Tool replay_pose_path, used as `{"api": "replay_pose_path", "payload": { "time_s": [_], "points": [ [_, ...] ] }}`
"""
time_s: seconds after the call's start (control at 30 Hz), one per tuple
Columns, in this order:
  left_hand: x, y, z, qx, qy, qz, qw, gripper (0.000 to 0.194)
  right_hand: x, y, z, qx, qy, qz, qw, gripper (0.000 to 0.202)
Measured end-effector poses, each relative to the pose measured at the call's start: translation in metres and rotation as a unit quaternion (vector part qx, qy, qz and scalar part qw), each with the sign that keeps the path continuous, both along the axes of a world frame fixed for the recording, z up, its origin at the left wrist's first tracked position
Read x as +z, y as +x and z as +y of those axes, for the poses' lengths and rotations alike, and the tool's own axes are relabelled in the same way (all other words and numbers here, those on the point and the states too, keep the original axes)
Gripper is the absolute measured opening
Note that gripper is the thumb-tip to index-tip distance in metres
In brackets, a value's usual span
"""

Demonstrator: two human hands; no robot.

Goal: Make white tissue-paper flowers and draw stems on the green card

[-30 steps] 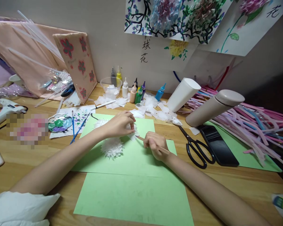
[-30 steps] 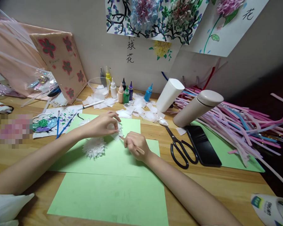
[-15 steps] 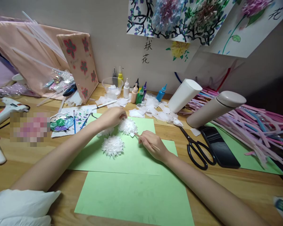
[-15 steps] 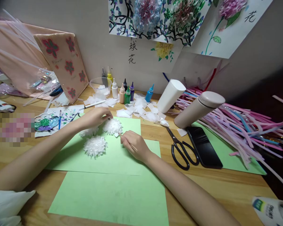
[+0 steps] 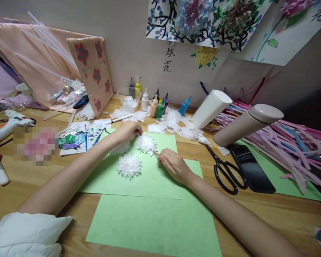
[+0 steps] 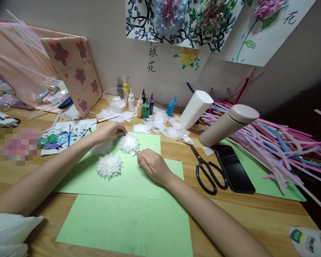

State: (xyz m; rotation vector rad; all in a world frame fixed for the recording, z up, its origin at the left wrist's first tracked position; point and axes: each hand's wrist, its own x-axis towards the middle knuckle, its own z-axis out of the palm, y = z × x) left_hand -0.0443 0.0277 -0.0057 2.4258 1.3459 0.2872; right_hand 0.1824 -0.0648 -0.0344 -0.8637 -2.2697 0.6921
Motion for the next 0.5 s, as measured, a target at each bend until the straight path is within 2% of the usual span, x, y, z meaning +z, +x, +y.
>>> {"api": "replay_pose_path", "payload": {
  "time_s": [0.13,0.3,0.4,0.5],
  "points": [
    [-0.001,0.000,0.000,-0.005,-0.001,-0.009,1.000,0.023,0.000,0.000,-0.001,-0.005,0.018,0.007,1.000,0.031],
    [-0.001,-0.001,-0.001,0.002,-0.007,-0.017,1.000,0.021,-0.002,0.004,-0.005,-0.015,0.067,0.077,0.995,0.036],
    [0.010,0.000,-0.006,-0.006,-0.013,-0.006,1.000,0.021,0.000,0.005,-0.006,-0.053,0.083,0.114,0.989,0.034],
    [0.029,0.007,-0.020,0.009,0.021,0.014,1.000,0.021,0.002,0.003,-0.004,-0.118,0.064,0.127,0.983,0.022]
  ]
}}
